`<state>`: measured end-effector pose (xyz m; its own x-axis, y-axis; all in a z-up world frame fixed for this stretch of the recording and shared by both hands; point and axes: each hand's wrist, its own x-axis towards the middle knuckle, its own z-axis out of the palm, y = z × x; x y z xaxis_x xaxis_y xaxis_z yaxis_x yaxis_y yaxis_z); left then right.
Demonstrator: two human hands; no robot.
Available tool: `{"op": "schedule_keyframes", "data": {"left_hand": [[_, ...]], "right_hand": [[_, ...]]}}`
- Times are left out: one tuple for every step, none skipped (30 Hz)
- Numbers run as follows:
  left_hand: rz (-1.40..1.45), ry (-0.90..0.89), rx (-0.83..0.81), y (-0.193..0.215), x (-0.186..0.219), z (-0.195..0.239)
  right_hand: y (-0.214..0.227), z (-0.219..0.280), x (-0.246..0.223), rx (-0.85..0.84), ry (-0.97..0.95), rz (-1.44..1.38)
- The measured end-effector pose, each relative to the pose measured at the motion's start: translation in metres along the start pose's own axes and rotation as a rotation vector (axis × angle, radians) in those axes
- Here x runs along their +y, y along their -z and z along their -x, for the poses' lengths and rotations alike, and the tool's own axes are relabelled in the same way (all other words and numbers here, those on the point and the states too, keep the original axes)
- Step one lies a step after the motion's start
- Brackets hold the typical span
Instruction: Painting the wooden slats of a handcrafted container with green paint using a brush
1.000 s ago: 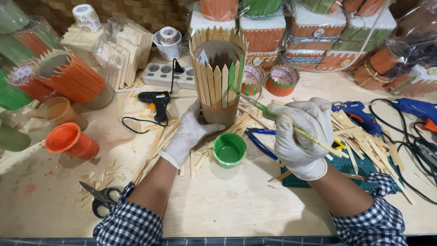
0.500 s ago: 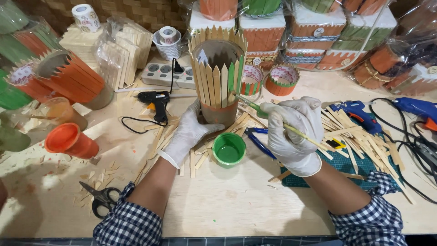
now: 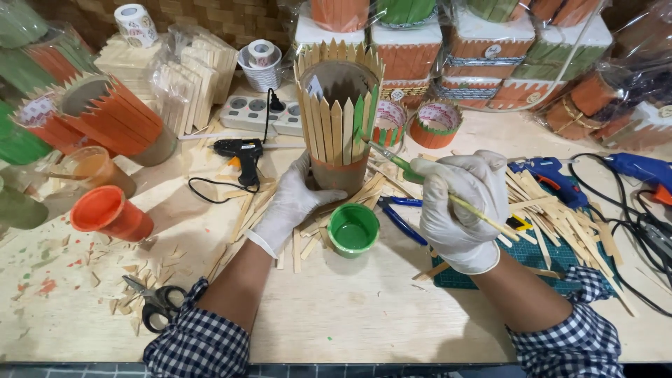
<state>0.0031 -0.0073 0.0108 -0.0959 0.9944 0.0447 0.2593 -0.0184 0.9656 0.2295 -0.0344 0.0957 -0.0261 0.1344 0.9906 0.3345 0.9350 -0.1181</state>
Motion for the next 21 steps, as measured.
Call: {"op": "schedule_keyframes", "data": {"left_hand": [[-0.001,-0.001,-0.001,0.001,0.003,0.001],[0.003,0.012,-0.004,0.002,0.005,0.001],[0.008,0.027,-0.008,0.003,0.007,0.002],[0.007,0.026,-0.009,0.002,0.008,0.002],[0.006,0.026,-0.004,0.001,0.010,0.002],[0.006,0.026,0.000,0.001,0.011,0.002],[0.006,0.026,0.000,0.001,0.013,0.003],[0.010,0.028,0.003,0.002,0.016,0.004],[0.015,0.029,0.006,0.002,0.019,0.005],[0.015,0.030,0.007,0.002,0.015,0.004],[0.035,0.036,0.004,0.002,0.011,0.002],[0.056,0.042,0.001,0.001,0.007,0.001],[0.055,0.041,0.001,0.002,0.007,0.002],[0.053,0.018,0.008,0.002,0.008,0.003],[0.050,-0.006,0.014,0.002,0.009,0.004],[0.049,-0.007,0.014,0.001,0.010,0.004],[0.042,-0.013,0.016,0.000,0.012,0.005],[0.035,-0.019,0.019,-0.001,0.013,0.006],[0.036,-0.024,0.018,-0.001,0.013,0.006],[0.032,-0.026,0.019,-0.001,0.012,0.007],[0.027,-0.031,0.025,0.000,0.013,0.007]], "right_hand": [[-0.002,0.005,0.005,0.002,0.000,0.001],[-0.005,0.010,0.009,0.002,0.016,0.036],[-0.007,0.015,0.014,0.001,0.030,0.071],[-0.006,0.020,0.017,0.001,0.030,0.072],[-0.006,0.024,0.021,-0.038,0.027,0.097],[-0.005,0.029,0.024,-0.078,0.024,0.121],[-0.006,0.027,0.023,-0.079,0.024,0.121],[-0.007,0.025,0.022,-0.089,0.021,0.127],[-0.008,0.023,0.021,-0.100,0.018,0.132],[-0.008,0.024,0.020,-0.101,0.018,0.130],[-0.008,0.025,0.020,-0.086,0.010,0.129],[-0.007,0.026,0.020,-0.072,0.001,0.128],[-0.007,0.022,0.016,-0.071,0.002,0.128],[-0.006,0.018,0.013,-0.055,-0.035,0.080],[-0.004,0.015,0.009,-0.039,-0.073,0.033],[0.000,0.008,0.004,-0.037,-0.073,0.033],[0.004,0.002,-0.001,-0.023,-0.120,-0.008],[0.009,-0.004,-0.006,-0.008,-0.168,-0.050],[0.016,-0.006,-0.008,-0.007,-0.164,-0.048],[0.022,-0.009,-0.011,0.003,-0.287,-0.110],[0.028,-0.012,-0.013,0.012,-0.407,-0.176]]}}
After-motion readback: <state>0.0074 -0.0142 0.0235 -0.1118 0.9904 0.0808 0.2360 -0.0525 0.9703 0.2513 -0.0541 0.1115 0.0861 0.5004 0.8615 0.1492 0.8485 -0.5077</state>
